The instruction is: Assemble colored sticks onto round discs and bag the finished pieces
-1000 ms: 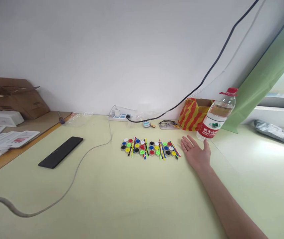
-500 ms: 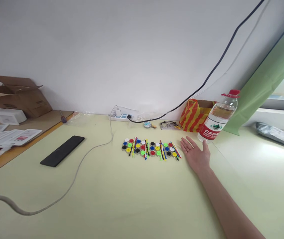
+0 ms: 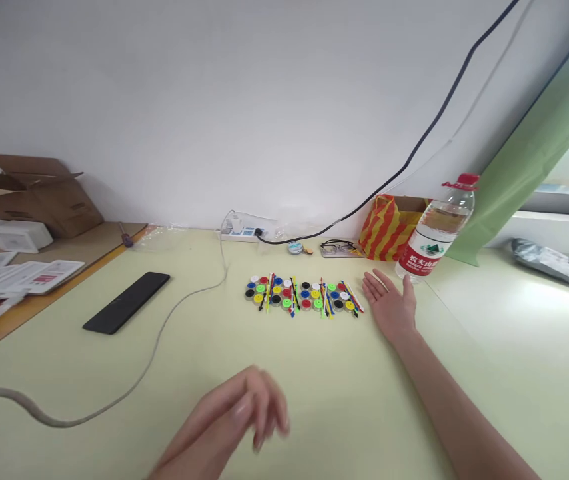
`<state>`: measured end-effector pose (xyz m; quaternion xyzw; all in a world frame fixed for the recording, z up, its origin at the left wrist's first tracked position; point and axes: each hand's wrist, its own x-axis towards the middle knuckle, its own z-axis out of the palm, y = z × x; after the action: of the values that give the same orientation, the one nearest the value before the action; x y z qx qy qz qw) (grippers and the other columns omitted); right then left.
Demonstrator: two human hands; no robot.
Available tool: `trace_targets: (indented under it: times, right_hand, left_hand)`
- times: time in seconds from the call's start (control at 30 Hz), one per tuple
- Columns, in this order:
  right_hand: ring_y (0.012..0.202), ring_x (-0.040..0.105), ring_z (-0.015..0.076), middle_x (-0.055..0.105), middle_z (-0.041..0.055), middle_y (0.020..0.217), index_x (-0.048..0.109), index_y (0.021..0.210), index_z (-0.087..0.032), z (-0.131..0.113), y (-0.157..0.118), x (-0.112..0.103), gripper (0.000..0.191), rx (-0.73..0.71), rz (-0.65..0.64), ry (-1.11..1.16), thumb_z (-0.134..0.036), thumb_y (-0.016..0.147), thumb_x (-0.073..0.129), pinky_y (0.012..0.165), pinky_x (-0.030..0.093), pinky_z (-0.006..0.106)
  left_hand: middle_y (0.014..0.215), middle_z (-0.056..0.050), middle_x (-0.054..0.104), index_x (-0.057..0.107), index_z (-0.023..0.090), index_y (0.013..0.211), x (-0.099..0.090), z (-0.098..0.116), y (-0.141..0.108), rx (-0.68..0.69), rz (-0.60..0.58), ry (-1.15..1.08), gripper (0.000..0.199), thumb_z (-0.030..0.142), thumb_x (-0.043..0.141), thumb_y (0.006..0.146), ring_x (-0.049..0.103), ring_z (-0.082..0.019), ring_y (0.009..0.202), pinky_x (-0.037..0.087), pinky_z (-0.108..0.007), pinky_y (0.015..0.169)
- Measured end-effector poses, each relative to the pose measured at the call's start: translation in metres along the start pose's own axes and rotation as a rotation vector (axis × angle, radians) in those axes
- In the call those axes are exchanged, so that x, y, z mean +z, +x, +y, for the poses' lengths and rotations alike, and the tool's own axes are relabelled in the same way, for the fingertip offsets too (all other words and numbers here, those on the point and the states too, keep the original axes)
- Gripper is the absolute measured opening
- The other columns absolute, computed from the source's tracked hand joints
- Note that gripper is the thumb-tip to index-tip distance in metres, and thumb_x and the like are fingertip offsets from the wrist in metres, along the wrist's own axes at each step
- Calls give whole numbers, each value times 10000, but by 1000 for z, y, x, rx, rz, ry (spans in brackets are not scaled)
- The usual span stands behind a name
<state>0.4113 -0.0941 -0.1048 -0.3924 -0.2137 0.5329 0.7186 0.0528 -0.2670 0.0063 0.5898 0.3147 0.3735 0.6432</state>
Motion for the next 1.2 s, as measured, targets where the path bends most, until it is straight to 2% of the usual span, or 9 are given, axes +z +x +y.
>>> trace_targets:
  times: [0.1,0.23,0.33,0.4,0.5,0.6,0.83,0.97,1.2]
  right_hand:
    - [1254,617,257,694,146,1250,701,1105,-202,4,5,4,624,-11,37,-96,-705,939,371,1170,427,423]
    - [1251,612,230,712,117,1210,709,997,-214,10,18,16,572,-55,121,-185,-678,964,376,1196,391,406]
    - [1261,601,215,711,109,1207,697,974,-219,13,27,24,582,-103,159,-211,-695,963,360,1197,387,401]
    - [1261,600,214,706,112,1209,689,978,-219,15,28,27,594,-131,153,-209,-706,956,350,1187,397,402]
    - [1217,623,231,713,119,1173,691,943,-219,16,24,26,612,-153,93,-237,-736,928,365,1148,441,406]
    - [1099,660,267,735,119,1075,705,879,-213,10,15,22,512,-207,-17,-503,-697,868,539,1031,521,422]
    - [621,583,187,696,37,698,694,755,-201,-33,-10,28,272,-362,-451,-1432,-440,850,606,586,447,306]
    - [611,554,175,664,24,669,734,777,-209,-38,-20,35,217,-315,-614,-1564,-378,834,610,558,405,286]
    - [626,542,176,656,30,698,733,768,-210,-42,-27,41,194,-306,-618,-1589,-377,811,644,563,402,284]
  left_hand:
    - [1048,-58,636,553,238,899,-4,-12,38,-44,206,211,268,476,498,1009,553,-226,977,435,-365,867]
    - [1191,-57,598,544,265,1059,-22,-39,90,118,465,507,135,367,566,973,494,-250,1143,396,-403,968]
    - [1124,-49,615,546,239,1006,-34,-51,117,287,513,688,74,266,580,946,505,-238,1138,388,-402,1001]
    - [1018,-39,636,556,221,934,-38,-54,123,357,414,757,37,254,562,947,561,-209,1009,430,-359,917]
    - [756,6,617,548,208,817,-39,-57,117,291,58,806,177,307,541,963,549,-152,700,427,-294,683]
    - [626,27,573,530,199,711,-40,-60,108,251,-170,897,244,316,619,906,498,-134,606,389,-282,630]
    - [632,28,568,527,194,692,-43,-62,109,229,-175,940,256,307,623,902,490,-128,608,355,-275,604]
    - [636,27,577,514,196,681,-42,-65,108,259,-182,981,264,292,640,892,501,-138,637,352,-284,624]
    - [651,21,574,518,197,703,-42,-65,107,253,-185,983,259,311,624,910,502,-143,643,347,-284,619]
